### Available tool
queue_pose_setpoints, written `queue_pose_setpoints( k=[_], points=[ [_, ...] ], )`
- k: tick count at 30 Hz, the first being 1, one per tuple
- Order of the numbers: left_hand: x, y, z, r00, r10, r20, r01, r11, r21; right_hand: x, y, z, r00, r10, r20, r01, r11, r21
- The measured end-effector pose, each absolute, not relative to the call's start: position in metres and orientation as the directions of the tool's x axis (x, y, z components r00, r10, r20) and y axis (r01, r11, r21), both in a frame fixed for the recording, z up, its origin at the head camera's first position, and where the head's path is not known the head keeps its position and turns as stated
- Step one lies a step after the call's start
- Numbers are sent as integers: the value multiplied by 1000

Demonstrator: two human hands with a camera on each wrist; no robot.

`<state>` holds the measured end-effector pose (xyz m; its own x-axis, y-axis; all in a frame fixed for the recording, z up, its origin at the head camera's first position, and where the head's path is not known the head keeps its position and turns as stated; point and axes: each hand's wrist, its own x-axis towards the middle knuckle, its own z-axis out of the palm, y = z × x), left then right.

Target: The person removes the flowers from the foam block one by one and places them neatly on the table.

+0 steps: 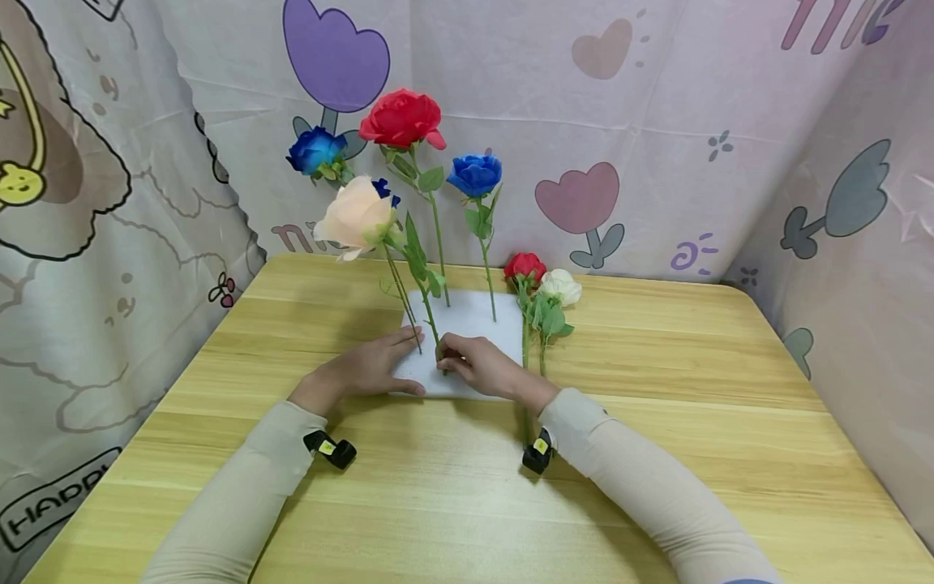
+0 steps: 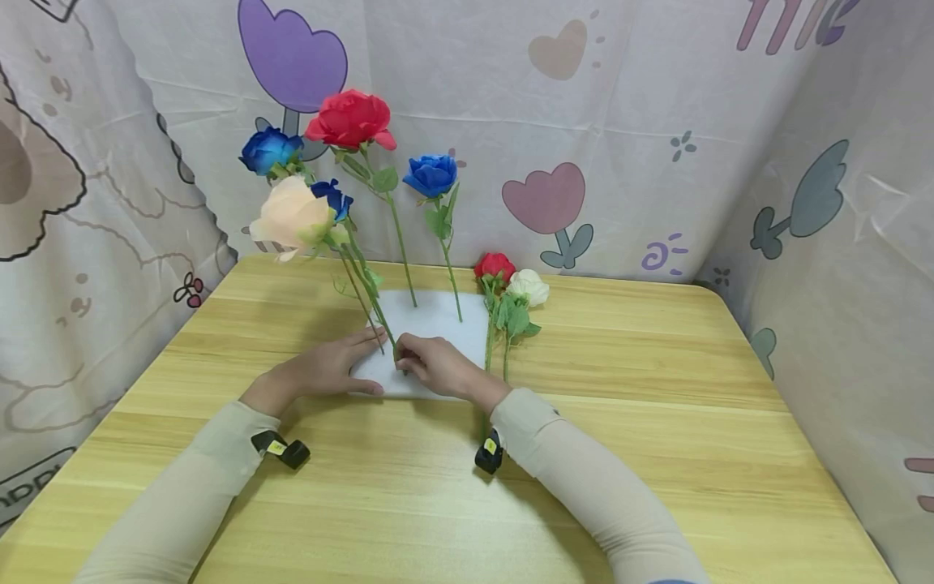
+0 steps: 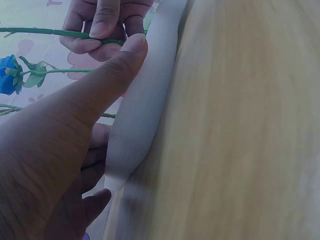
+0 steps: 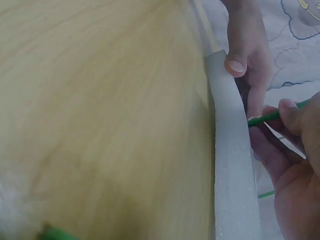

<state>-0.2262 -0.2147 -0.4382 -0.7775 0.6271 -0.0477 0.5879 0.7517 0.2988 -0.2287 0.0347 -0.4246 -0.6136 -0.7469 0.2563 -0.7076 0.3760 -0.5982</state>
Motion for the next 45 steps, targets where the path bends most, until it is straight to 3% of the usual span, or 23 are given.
queue_pose_setpoints(
  k=[21, 37, 45],
  points=[
    [-223, -214, -434, -790, 610, -54, 571, 765, 298, -223, 30, -423, -629, -717, 299, -728, 410, -549],
    [-225, -217, -439, -759, 651, -19, 612, 724, 319, -225, 31, -422, -630, -718, 295, -714, 386, -584],
    [-225, -215, -438, -759, 651, -19, 612, 723, 320, -226, 32, -418, -653, -708, 268, -656, 352, -668]
  ],
)
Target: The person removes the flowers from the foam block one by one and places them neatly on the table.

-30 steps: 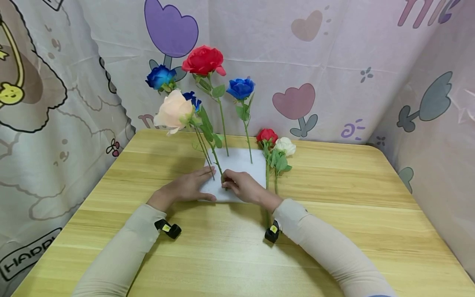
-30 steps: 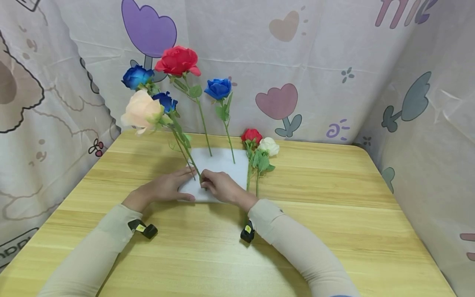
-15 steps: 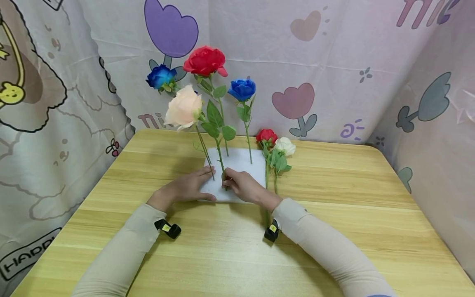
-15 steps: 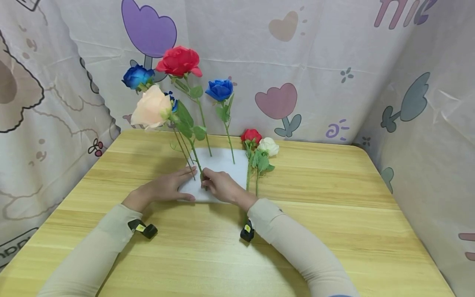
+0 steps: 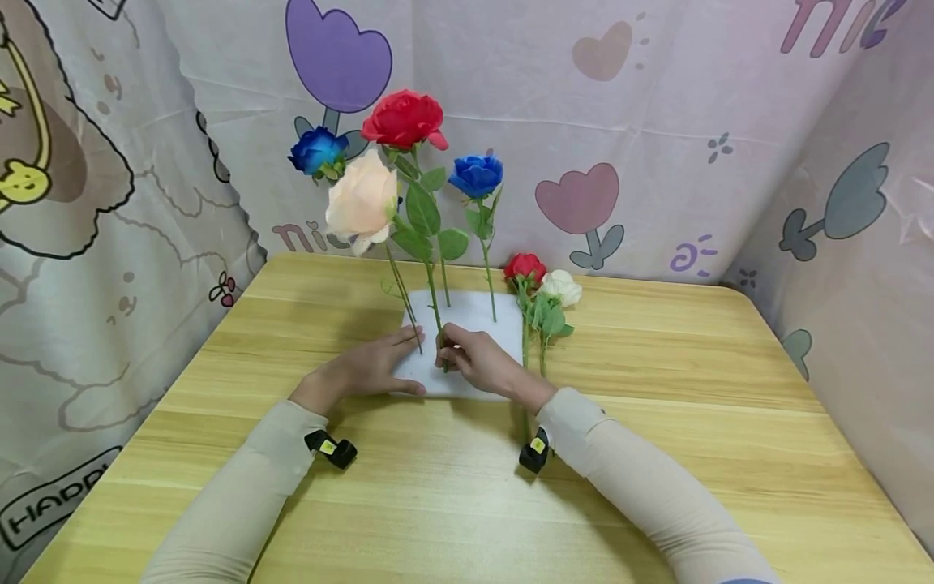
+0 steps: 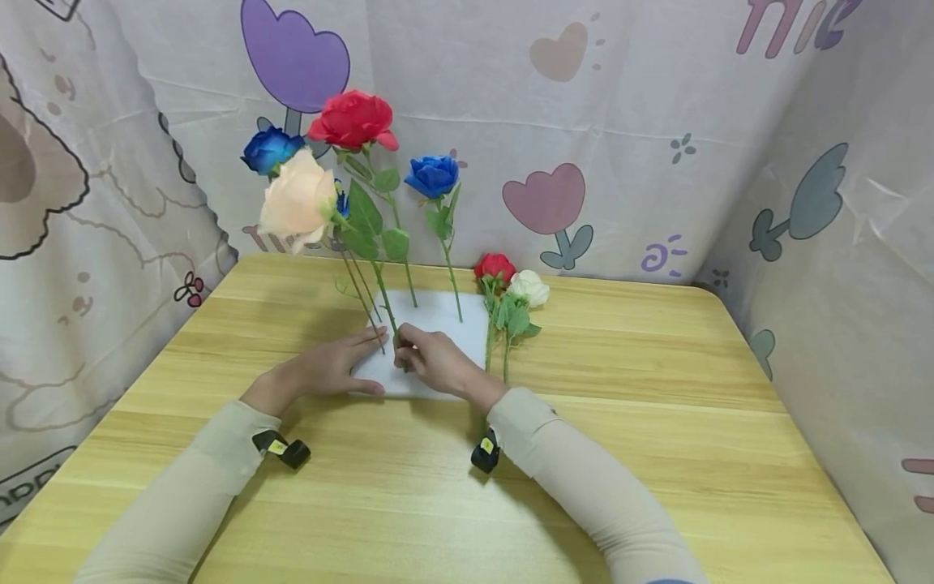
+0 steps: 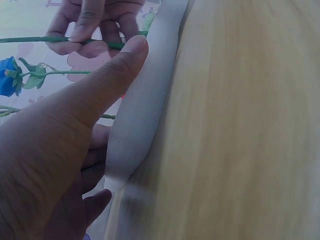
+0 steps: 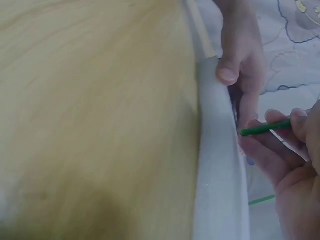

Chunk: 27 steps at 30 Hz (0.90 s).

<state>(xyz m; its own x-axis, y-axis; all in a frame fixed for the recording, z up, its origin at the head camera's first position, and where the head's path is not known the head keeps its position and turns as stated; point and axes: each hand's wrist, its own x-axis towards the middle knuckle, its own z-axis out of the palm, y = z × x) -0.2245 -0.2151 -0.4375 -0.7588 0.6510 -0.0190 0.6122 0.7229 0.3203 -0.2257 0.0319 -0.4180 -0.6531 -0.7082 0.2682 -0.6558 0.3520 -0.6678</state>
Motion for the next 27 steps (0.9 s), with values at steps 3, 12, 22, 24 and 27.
queue_pose_setpoints(
  k=[3, 12, 22, 24, 27],
  points=[
    [-224, -214, -436, -766, 642, -26, 600, 730, 327, -225, 31, -416, -653, -705, 277, -653, 338, -678],
    [-224, -214, -435, -757, 653, -22, 612, 720, 327, -222, 37, -410, -656, -682, 324, -659, 308, -686],
    [-224, -213, -434, -749, 662, -30, 626, 722, 296, -219, 46, -408, -685, -624, 375, -642, 273, -717],
    [-224, -213, -434, -747, 664, -28, 629, 720, 293, -219, 48, -408, -698, -608, 377, -629, 270, -729],
    [-226, -213, -435, -751, 659, -43, 624, 730, 279, -217, 52, -406, -719, -592, 364, -602, 270, -751]
  ],
)
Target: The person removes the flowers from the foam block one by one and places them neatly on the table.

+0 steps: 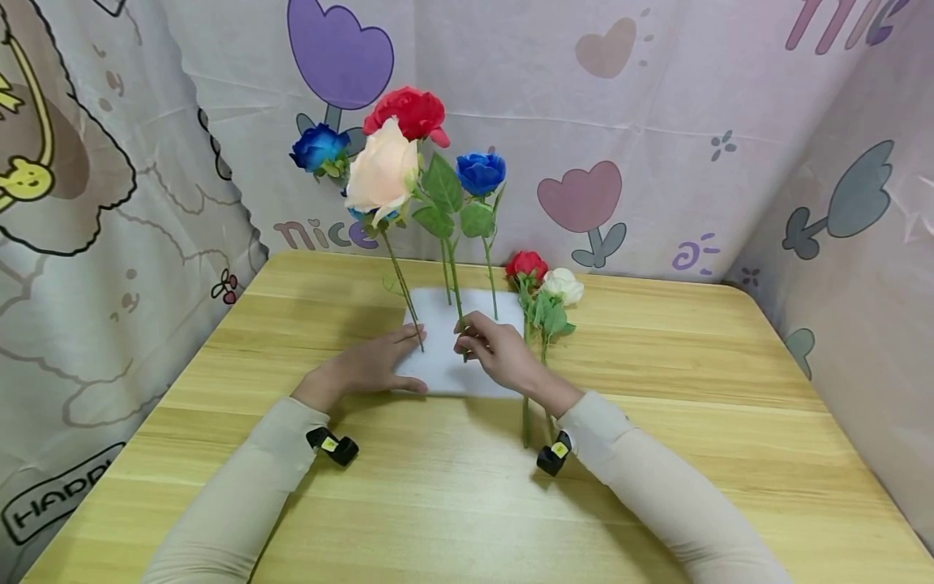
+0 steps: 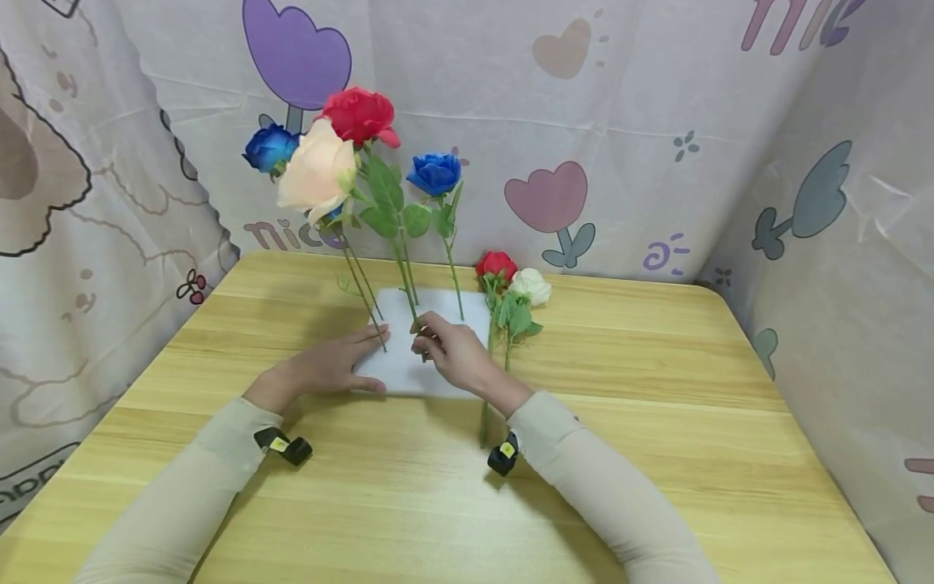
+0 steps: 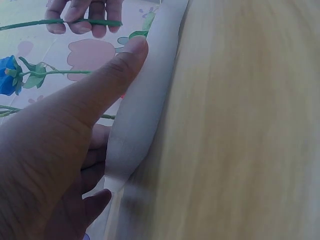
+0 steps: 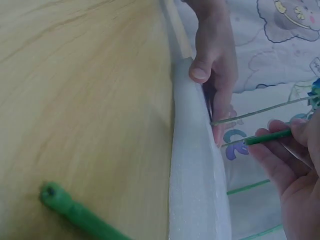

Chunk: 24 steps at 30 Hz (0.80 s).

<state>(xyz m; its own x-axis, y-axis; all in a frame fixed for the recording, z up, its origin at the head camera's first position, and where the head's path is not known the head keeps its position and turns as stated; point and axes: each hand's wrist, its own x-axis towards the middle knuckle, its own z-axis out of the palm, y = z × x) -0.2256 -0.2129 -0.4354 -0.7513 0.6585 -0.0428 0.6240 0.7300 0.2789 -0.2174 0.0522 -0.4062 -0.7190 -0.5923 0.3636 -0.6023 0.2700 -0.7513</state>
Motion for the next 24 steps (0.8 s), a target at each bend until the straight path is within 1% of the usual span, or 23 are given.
queue_pose_setpoints(
  k=[4, 11, 15, 18, 21, 24],
  points=[
    [-226, -213, -436, -757, 650, -71, 617, 746, 250, -215, 58, -404, -729, -586, 354, -588, 272, -762],
    [-224, -211, -431, -750, 657, -82, 624, 743, 244, -213, 67, -403, -730, -570, 376, -604, 282, -745],
    [-225, -211, -432, -750, 656, -92, 623, 746, 235, -212, 71, -401, -731, -556, 396, -622, 304, -722],
    [-224, -210, -431, -754, 651, -89, 619, 749, 237, -211, 76, -400, -728, -551, 408, -643, 344, -684],
    [-222, -210, -431, -768, 634, -92, 598, 761, 251, -209, 80, -398, -720, -547, 426, -664, 368, -650],
    [-221, -210, -431, -786, 610, -100, 566, 776, 279, -207, 83, -396, -709, -539, 454, -681, 360, -637]
  ],
)
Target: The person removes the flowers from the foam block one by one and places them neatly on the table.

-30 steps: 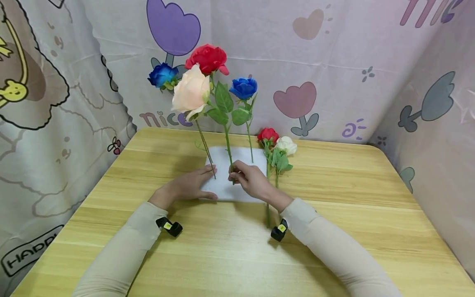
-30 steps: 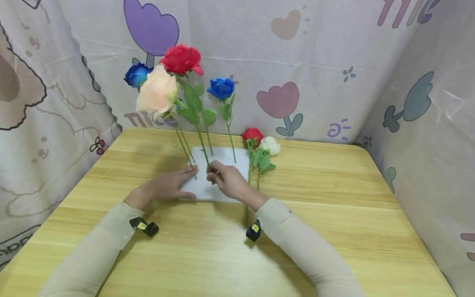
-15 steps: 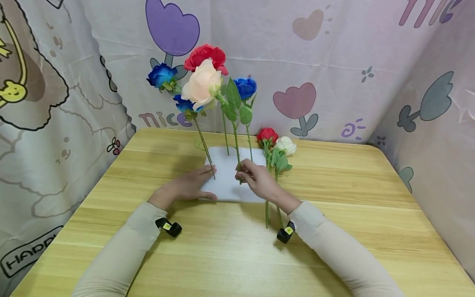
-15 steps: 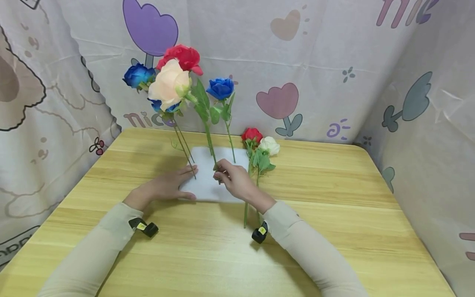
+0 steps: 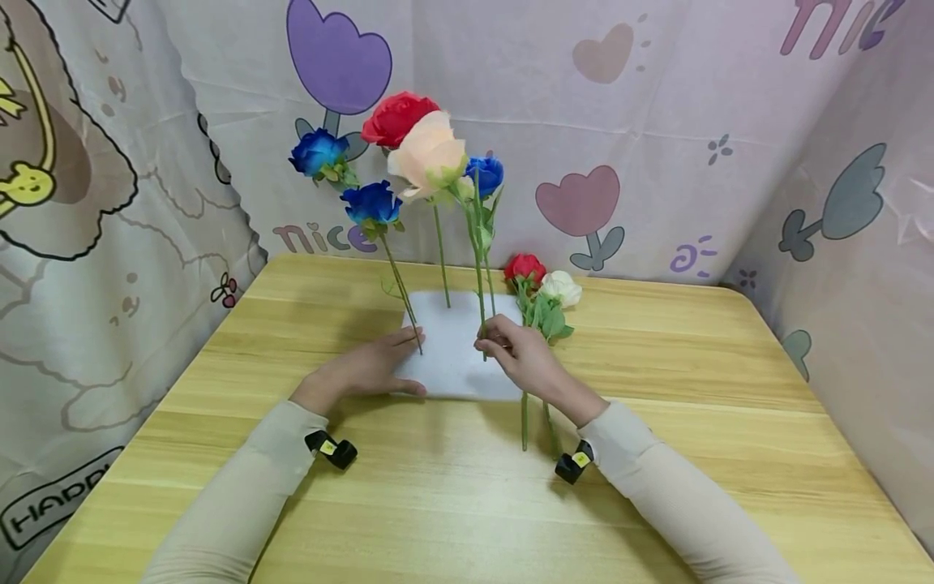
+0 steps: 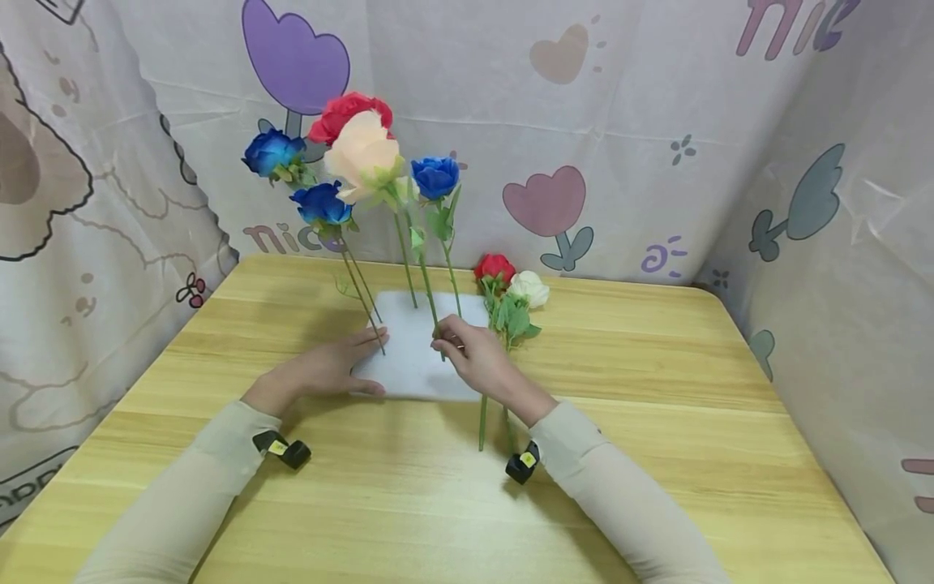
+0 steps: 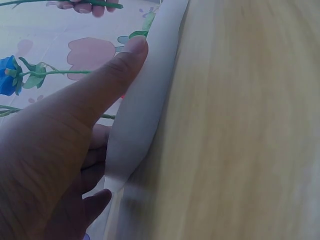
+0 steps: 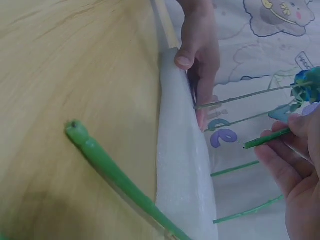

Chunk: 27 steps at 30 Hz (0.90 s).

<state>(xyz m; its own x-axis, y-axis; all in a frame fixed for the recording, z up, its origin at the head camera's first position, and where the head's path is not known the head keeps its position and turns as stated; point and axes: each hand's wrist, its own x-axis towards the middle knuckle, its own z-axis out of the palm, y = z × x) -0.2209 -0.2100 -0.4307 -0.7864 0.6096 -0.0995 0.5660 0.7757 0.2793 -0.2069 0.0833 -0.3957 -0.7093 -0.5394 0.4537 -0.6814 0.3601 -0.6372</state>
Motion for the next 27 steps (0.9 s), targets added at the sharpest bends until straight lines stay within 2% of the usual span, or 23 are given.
queue_pose_setpoints(
  k=[4, 18, 27],
  points=[
    [-220, -211, -432, -799, 592, -101, 538, 781, 316, -205, 88, -394, -711, -515, 478, -685, 352, -638],
    [-221, -212, -433, -787, 608, -107, 560, 776, 290, -201, 106, -394, -694, -465, 549, -714, 354, -604],
    [-223, -212, -435, -790, 602, -116, 553, 782, 287, -197, 120, -395, -717, -439, 542, -695, 390, -604]
  ],
)
